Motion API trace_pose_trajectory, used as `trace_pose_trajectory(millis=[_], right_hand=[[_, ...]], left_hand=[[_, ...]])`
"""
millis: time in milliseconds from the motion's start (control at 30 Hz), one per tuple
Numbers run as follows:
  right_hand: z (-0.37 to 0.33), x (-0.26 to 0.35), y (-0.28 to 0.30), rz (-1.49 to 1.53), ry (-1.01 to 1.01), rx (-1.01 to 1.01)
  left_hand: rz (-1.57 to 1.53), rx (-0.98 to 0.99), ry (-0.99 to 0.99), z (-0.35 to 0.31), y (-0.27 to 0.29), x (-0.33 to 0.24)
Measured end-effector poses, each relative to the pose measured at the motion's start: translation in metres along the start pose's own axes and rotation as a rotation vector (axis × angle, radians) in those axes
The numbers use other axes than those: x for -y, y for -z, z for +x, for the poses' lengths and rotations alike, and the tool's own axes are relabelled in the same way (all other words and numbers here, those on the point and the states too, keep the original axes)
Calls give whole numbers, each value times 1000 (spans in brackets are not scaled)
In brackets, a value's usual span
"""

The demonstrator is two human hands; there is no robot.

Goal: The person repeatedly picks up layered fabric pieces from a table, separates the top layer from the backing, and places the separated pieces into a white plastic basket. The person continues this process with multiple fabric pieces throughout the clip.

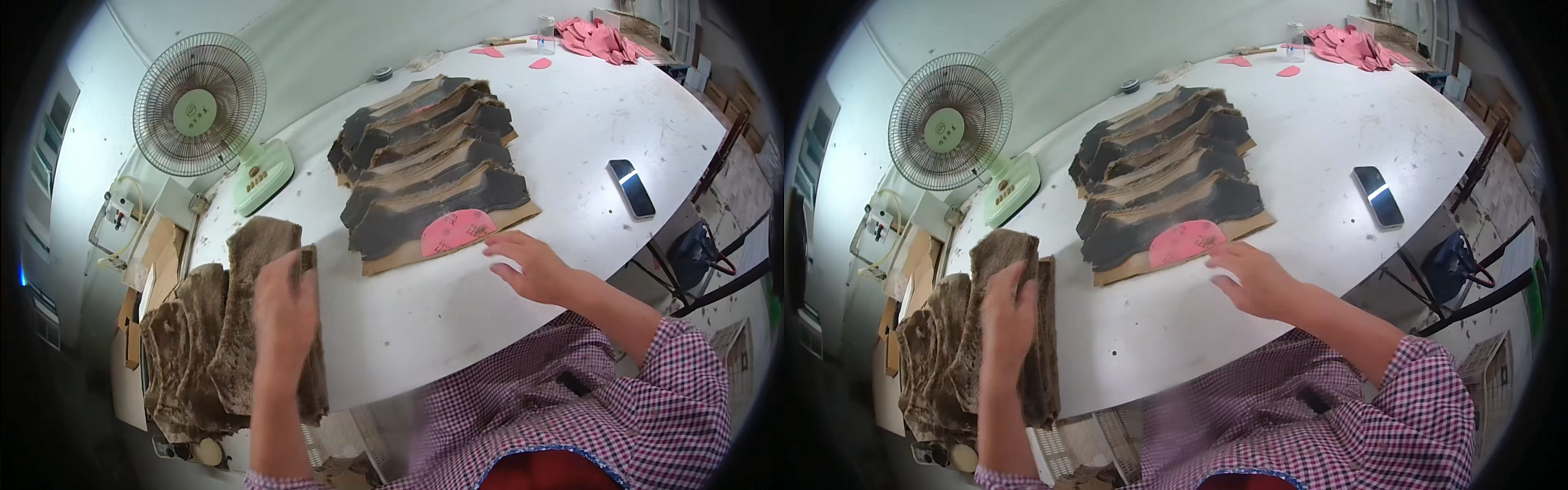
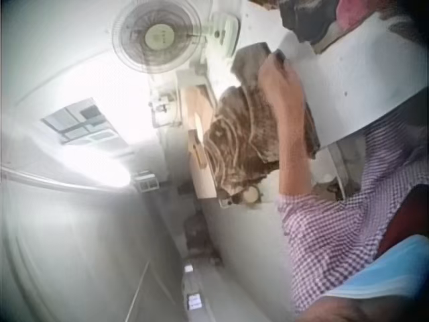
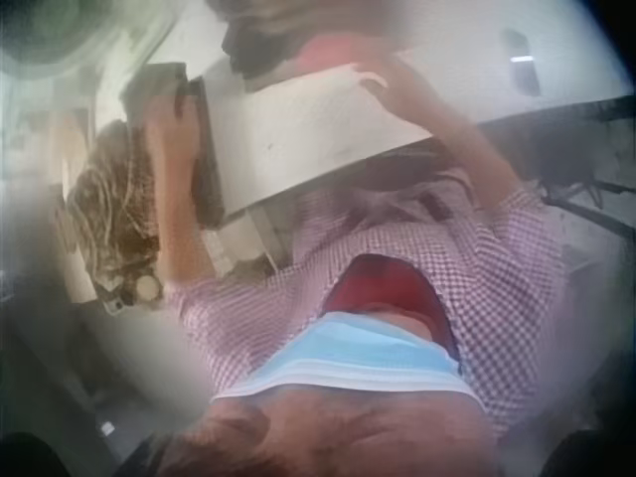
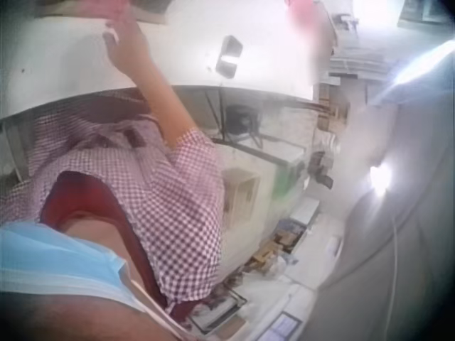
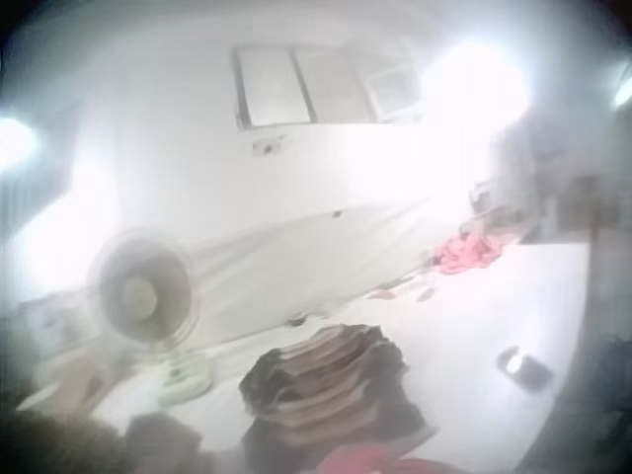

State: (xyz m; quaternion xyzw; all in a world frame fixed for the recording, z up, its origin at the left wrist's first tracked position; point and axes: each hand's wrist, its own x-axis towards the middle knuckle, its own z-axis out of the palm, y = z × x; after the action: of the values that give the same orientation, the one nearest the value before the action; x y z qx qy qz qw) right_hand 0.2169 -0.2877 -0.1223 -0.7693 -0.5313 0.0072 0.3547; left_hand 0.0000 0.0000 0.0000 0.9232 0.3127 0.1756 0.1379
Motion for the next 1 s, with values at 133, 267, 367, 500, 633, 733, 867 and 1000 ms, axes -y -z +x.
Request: trace_pose_trajectory(millis=[133,267,367,500,633,733,867,1000], right_hand=[[50,7,-11,354,-219,-48],[80,-27,-25,499,-455,-147],[80,-39,-15,669,-574,-145],[93,-31,-17,843,-701,-59],[89,-16,-8,510,-544,61],[87,-18,-10,645,-609,4],[81,-5,-10,771,-555,-63],[26,-1,36,1034,-556,-79]], left_hand=[[-320,-28,-55,57,-104,-19],[-232,99,52,81,-127,-39],[-300,98,-15,75,-135,-55],[-102,-210,-863,9,-142,-105],[-93,-275,-958,-14,-155,-131],[-610,-43,-628,12,-128,-122],[-388,186,-348,71,-166,-90],[-179,-7,-415,66,-212,-82]])
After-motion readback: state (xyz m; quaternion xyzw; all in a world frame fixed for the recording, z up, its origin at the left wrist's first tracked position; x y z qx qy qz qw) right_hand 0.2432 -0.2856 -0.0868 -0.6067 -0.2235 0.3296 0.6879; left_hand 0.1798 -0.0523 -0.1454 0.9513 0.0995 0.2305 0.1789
